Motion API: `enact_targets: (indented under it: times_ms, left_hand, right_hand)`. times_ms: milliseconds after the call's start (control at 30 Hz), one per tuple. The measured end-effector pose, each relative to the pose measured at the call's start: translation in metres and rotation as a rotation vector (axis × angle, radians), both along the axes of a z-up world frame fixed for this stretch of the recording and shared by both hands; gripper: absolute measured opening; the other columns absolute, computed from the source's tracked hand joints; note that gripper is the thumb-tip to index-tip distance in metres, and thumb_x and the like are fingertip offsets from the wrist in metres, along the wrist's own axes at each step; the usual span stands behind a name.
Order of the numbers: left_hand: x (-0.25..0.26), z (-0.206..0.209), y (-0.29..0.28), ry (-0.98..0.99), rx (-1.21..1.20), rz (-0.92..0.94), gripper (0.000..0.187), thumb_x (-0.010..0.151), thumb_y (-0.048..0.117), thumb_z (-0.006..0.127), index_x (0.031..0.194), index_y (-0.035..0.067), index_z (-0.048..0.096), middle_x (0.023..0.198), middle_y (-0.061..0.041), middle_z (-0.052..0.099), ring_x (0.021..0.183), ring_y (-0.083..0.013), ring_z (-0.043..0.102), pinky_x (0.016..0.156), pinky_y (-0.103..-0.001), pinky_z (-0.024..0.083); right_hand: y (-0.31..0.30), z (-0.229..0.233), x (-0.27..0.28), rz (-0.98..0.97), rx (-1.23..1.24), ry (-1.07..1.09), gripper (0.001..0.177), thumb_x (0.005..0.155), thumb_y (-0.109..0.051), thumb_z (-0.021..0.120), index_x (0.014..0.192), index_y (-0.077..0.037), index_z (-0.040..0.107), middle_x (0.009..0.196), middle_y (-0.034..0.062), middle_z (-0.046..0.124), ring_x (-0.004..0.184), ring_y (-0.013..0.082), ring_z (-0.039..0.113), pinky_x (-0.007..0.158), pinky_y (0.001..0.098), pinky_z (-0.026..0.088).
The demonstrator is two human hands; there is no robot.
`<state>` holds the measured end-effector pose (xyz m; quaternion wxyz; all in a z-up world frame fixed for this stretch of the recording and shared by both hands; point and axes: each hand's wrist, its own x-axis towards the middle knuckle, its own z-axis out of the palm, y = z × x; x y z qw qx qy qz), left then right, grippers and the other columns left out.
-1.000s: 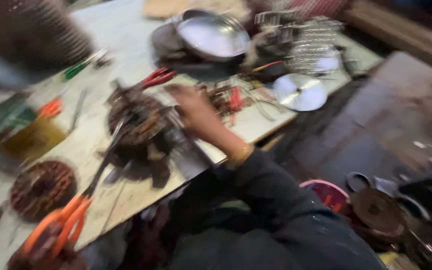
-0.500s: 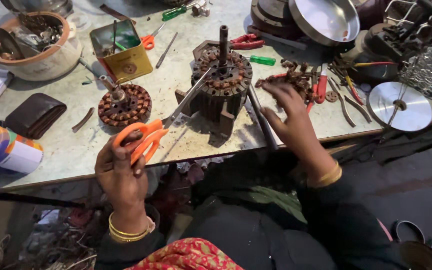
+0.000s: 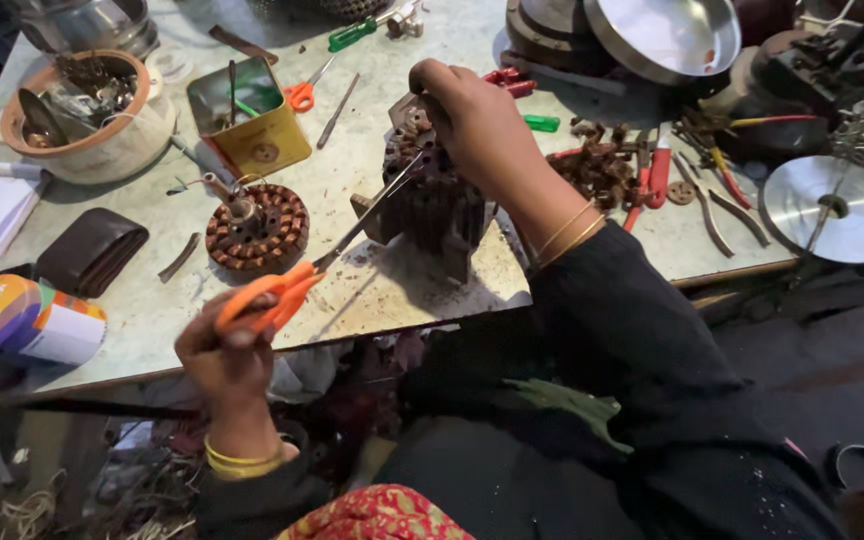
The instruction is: The person uses orange-handled scissors and a metal rod to repeatedly strike and adjust a cylindrical electrical component on a cluttered workbench. The person holds the component steady with one hand while striking it with the other.
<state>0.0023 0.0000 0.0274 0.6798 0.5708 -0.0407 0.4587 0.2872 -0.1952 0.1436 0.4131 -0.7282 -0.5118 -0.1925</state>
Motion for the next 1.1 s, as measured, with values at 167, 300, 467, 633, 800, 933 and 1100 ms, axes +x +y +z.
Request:
enact_targets:
  times_ms: [167, 300, 467, 633, 800, 933, 1100]
  left_hand:
    - [-0.005, 0.021, 0.005, 0.083, 0.251, 0.004, 0.043, 0.094, 0.038, 0.084, 0.094, -0.004, 0.075, 0.095, -0.014, 0.075, 0.086, -0.0192, 0.072, 0.077, -0.025, 0.057]
    - [-0.025, 0.039, -0.029, 0.189, 0.465, 0.098, 0.051, 0.085, 0.043, 0.083, 0.098, -0.006, 0.073, 0.094, -0.014, 0.075, 0.083, -0.0179, 0.071, 0.078, -0.023, 0.051]
    - [-0.022, 0.029, -0.07, 0.084, -0.051, 0.033, 0.04, 0.103, 0.03, 0.08, 0.108, -0.008, 0.068, 0.106, -0.02, 0.07, 0.077, -0.0158, 0.064, 0.061, -0.021, 0.046]
    - [-0.022, -0.001, -0.057, 0.015, -0.365, -0.011, 0.04, 0.104, 0.031, 0.075, 0.121, -0.005, 0.066, 0.109, -0.02, 0.068, 0.068, -0.0135, 0.058, 0.052, -0.021, 0.039]
    - [-0.02, -0.029, -0.019, -0.074, -0.391, -0.177, 0.042, 0.1, 0.032, 0.079, 0.116, -0.006, 0.07, 0.111, -0.019, 0.071, 0.069, -0.0138, 0.061, 0.051, -0.019, 0.042]
    - [-0.018, -0.034, 0.015, 0.004, -0.151, -0.13, 0.038, 0.096, 0.029, 0.084, 0.11, -0.005, 0.072, 0.102, -0.018, 0.072, 0.071, -0.0179, 0.065, 0.062, -0.026, 0.052]
    - [-0.01, -0.03, 0.037, 0.06, -0.245, -0.087, 0.036, 0.095, 0.019, 0.085, 0.1, -0.015, 0.075, 0.093, -0.024, 0.073, 0.064, -0.017, 0.064, 0.059, -0.019, 0.052]
  right_hand:
    - [0.001, 0.001, 0.003, -0.028, -0.011, 0.016, 0.014, 0.103, -0.01, 0.062, 0.116, -0.008, 0.057, 0.102, 0.0185, 0.068, 0.096, 0.0434, 0.066, 0.077, 0.0485, 0.051]
    - [0.006, -0.002, 0.002, -0.093, -0.053, 0.047, 0.011, 0.103, -0.011, 0.061, 0.111, -0.008, 0.055, 0.1, 0.0173, 0.069, 0.095, 0.0427, 0.066, 0.074, 0.0485, 0.05]
    - [0.007, -0.006, 0.005, -0.1, 0.001, -0.026, 0.014, 0.103, -0.011, 0.06, 0.115, -0.01, 0.054, 0.102, 0.0166, 0.068, 0.094, 0.0419, 0.067, 0.075, 0.049, 0.051]
    - [0.008, -0.004, 0.003, -0.081, 0.0, -0.022, 0.014, 0.103, -0.011, 0.062, 0.114, -0.01, 0.054, 0.101, 0.0169, 0.068, 0.092, 0.0424, 0.067, 0.073, 0.0492, 0.051]
    - [0.005, -0.002, -0.003, -0.094, 0.018, -0.008, 0.014, 0.103, -0.011, 0.061, 0.115, -0.01, 0.054, 0.102, 0.0173, 0.069, 0.092, 0.0434, 0.067, 0.071, 0.0495, 0.051]
    - [0.004, 0.0, -0.005, -0.096, 0.018, 0.003, 0.014, 0.103, -0.012, 0.061, 0.115, -0.01, 0.055, 0.102, 0.0168, 0.069, 0.091, 0.0427, 0.067, 0.071, 0.0491, 0.051]
    - [0.002, 0.001, -0.005, -0.092, 0.008, -0.009, 0.013, 0.104, -0.012, 0.061, 0.116, -0.01, 0.055, 0.102, 0.0171, 0.069, 0.092, 0.043, 0.067, 0.072, 0.0494, 0.051]
